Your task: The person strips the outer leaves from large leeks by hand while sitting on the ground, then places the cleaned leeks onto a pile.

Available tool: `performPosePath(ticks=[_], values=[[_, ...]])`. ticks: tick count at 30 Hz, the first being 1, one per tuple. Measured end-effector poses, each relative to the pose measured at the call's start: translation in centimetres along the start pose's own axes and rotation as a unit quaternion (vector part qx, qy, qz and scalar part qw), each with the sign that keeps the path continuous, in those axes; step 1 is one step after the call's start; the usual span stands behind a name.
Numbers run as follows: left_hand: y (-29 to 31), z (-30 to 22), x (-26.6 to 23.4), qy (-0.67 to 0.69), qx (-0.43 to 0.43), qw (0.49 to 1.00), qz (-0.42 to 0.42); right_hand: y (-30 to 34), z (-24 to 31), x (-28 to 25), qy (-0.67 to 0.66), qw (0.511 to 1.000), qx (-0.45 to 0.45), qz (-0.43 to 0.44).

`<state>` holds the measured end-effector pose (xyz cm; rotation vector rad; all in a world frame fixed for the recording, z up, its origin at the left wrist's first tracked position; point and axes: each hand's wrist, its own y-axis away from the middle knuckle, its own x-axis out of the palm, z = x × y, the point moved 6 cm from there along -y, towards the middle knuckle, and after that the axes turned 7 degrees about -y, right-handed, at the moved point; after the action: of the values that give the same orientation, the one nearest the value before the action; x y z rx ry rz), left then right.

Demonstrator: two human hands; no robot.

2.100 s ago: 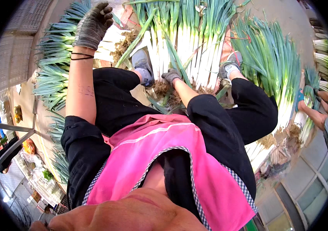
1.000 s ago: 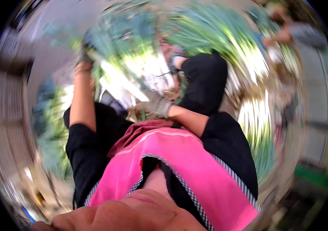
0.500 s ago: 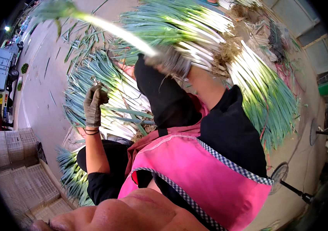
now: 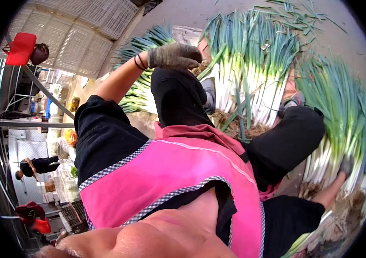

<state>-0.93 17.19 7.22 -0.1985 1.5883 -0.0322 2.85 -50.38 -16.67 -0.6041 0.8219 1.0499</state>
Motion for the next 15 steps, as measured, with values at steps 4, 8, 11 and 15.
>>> performPosePath(ticks=[4, 8, 11, 15], values=[[5.9, 0.3, 5.5, 0.283, -0.286, 0.914, 0.044, 2.4, 23.2, 6.2, -0.128, 0.972, -0.160, 0.119], [2.0, 4.3, 9.2, 0.370, -0.378, 0.847, 0.043, 7.6, 41.3, 14.2, 0.029, 0.883, -0.390, 0.260], [2.0, 7.5, 12.3, 0.435, -0.380, 0.816, -0.009, 11.1, 44.5, 22.8, 0.036, 0.865, -0.410, 0.287], [6.8, 8.7, 14.8, -0.069, -0.434, 0.841, 0.314, 18.1, 39.4, 40.1, -0.110, 0.817, -0.089, 0.559]])
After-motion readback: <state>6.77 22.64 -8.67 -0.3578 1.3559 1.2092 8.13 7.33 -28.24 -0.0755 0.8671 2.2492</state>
